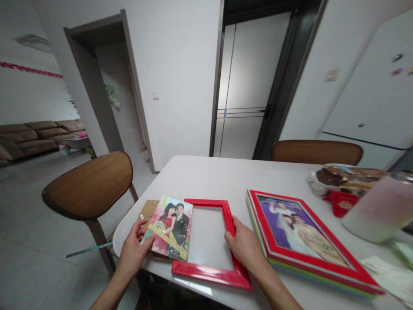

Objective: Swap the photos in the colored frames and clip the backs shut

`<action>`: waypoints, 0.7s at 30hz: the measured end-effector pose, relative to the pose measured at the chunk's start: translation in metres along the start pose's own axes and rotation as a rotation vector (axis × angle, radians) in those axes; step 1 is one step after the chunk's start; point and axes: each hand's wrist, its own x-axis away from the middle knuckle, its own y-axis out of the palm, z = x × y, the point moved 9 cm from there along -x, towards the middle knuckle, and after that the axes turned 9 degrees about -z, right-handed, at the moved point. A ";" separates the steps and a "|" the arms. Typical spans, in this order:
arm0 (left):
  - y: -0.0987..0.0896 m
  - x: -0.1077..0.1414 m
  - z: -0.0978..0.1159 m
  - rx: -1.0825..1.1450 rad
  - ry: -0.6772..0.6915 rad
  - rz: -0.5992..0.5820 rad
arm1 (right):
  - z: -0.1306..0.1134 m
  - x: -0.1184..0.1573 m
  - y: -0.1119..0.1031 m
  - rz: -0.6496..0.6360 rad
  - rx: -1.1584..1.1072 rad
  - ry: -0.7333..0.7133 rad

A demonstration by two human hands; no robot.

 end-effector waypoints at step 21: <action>0.016 0.009 0.022 -0.528 0.184 -0.124 | -0.045 0.013 0.007 0.062 -0.226 -0.204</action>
